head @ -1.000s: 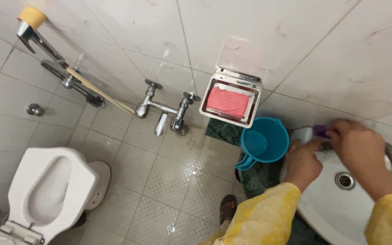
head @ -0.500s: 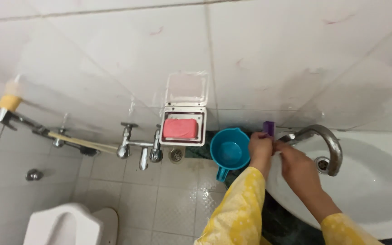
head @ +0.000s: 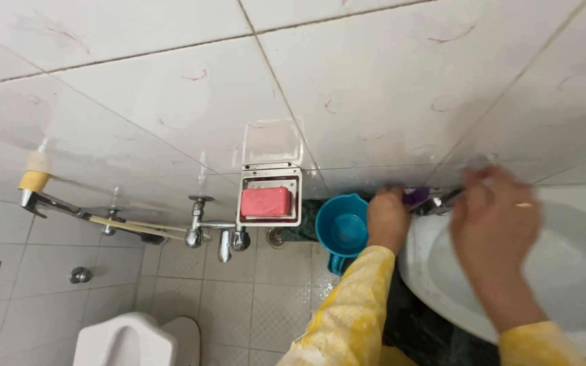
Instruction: Cleaning a bathroom sink and faucet using a cloth and water from a blue mug.
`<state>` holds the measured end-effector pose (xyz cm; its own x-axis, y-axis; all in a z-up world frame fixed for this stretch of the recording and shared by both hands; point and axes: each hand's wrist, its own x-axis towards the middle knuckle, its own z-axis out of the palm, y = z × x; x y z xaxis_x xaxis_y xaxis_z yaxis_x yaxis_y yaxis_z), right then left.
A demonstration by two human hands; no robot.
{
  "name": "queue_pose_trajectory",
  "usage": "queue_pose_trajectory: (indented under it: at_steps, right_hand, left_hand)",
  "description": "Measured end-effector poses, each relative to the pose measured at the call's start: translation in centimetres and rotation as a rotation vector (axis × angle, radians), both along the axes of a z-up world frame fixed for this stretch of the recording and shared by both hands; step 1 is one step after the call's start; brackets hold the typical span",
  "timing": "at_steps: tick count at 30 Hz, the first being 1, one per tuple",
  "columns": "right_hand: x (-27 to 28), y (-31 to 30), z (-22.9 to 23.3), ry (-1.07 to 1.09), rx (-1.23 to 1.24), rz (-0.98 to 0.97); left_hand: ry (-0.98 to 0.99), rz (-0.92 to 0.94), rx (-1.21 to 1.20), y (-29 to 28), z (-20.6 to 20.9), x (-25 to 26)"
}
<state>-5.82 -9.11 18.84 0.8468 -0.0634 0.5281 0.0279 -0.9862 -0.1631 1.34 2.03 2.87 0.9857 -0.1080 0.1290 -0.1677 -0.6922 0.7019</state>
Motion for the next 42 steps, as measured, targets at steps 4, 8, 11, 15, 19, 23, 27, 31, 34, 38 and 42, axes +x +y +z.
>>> queue_pose_trajectory:
  at_steps: [4, 8, 11, 15, 19, 23, 27, 31, 34, 38, 42]
  right_hand:
    - [1.0, -4.9, -3.3, 0.639, 0.091, -0.370]
    - [-0.2, -7.5, -7.2, 0.486, 0.109, -0.228]
    - [-0.2, -8.0, -7.5, 0.452, 0.104, -0.207]
    - [-0.4, -8.1, -8.1, 0.432, 0.126, -0.202]
    - [-0.3, -8.0, -8.4, 0.368, 0.130, -0.175]
    - [-0.3, -8.0, -8.6, 0.314, 0.125, -0.181]
    - [-0.2, -7.6, -8.6, 0.304, 0.164, -0.191]
    - [-0.2, -7.4, -8.5, 0.318, 0.207, -0.221]
    - [0.0, -7.4, -9.1, 0.305, 0.180, -0.231]
    - [0.0, -7.2, -8.9, 0.294, 0.155, -0.211]
    - [-0.3, -7.7, -9.1, 0.314, 0.107, -0.215]
  left_hand:
    - [0.059, 0.009, 0.002, -0.5, 0.1, 0.1]
    - [-0.035, 0.039, -0.054, -1.4, 0.5, -0.1]
    - [0.032, 0.061, -0.038, -2.1, -1.0, 0.5]
    - [-0.004, -0.124, 0.047, -1.6, -2.1, 0.5]
    - [-0.159, -0.250, 0.125, -1.0, -2.7, 0.7]
    - [-0.156, -0.408, 0.242, -1.1, -0.8, 1.5]
    - [-0.248, -0.641, 0.416, 0.0, -1.2, 3.0]
    - [-0.371, -0.780, 0.492, 0.7, -2.5, 3.8]
    - [-0.390, -0.735, 0.379, 1.2, -1.3, 3.2]
    - [-0.421, -0.700, 0.319, 0.9, -0.4, 2.8]
    - [-0.302, -0.664, 0.373, -0.2, -1.8, 2.4]
